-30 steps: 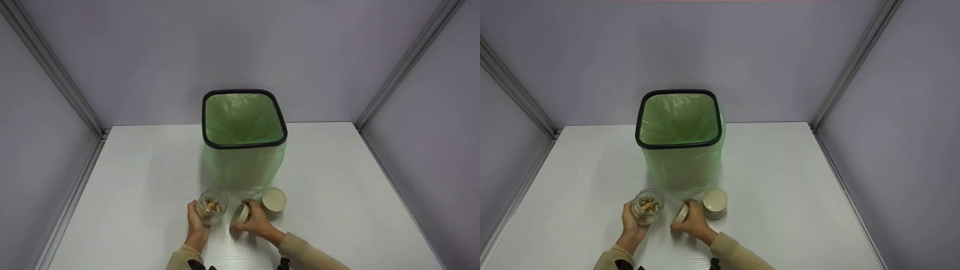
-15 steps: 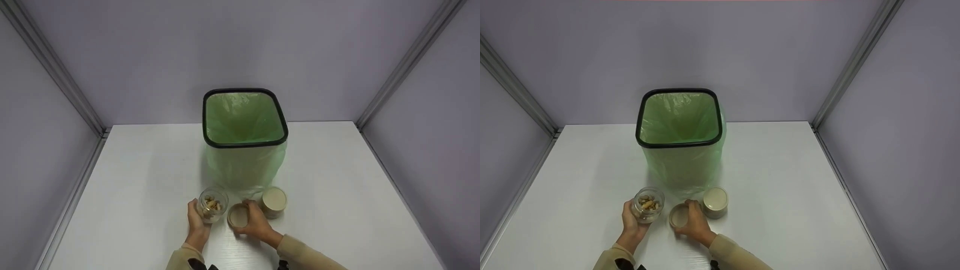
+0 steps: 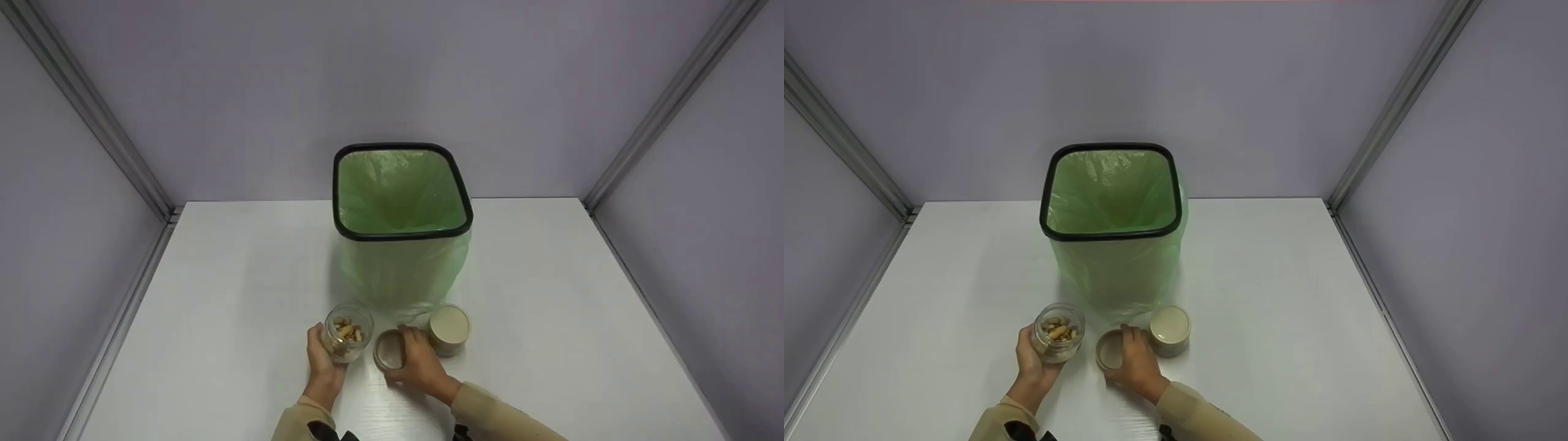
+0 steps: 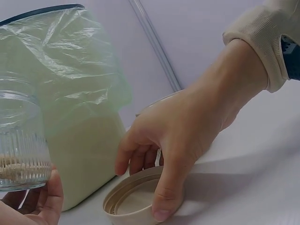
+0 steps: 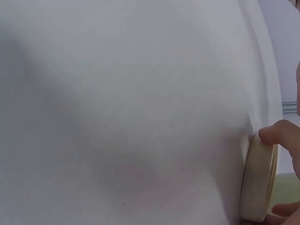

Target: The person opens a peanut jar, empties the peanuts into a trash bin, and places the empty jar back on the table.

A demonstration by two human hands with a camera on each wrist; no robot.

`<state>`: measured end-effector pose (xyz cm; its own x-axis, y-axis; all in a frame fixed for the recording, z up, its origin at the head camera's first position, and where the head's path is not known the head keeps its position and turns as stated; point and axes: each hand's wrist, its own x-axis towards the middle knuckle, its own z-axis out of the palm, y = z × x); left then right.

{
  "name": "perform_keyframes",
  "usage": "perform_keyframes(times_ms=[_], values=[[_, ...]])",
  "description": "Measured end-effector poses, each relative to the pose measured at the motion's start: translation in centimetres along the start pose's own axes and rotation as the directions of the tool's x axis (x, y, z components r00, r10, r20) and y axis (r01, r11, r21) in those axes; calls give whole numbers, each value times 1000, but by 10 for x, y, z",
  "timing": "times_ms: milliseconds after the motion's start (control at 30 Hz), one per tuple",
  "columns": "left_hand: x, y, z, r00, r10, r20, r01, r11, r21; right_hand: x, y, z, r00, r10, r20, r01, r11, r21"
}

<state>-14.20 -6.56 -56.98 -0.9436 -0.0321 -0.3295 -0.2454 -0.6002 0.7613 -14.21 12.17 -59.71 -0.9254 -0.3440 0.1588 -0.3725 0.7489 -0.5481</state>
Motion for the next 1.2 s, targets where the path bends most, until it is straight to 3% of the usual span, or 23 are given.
perform_keyframes(times_ms=[200,400,700,1000,1200], values=[[-4,4,2,1000,-13,4,13,1000,5,-1,-2,-1,1000,13,7,-13,1000,11],[-9,9,3,996,-42,73,47,997,-58,-1,-1,-2,996,66,61,-68,997,38],[-18,24,0,983,-38,177,67,985,-160,-8,-1,-5,997,57,47,-57,998,-2],[-23,44,0,960,85,269,-36,983,-182,-14,0,-7,999,13,35,-10,997,-72],[-23,55,2,941,154,302,-83,969,-235,-15,-4,-13,998,36,51,-31,996,-81]])
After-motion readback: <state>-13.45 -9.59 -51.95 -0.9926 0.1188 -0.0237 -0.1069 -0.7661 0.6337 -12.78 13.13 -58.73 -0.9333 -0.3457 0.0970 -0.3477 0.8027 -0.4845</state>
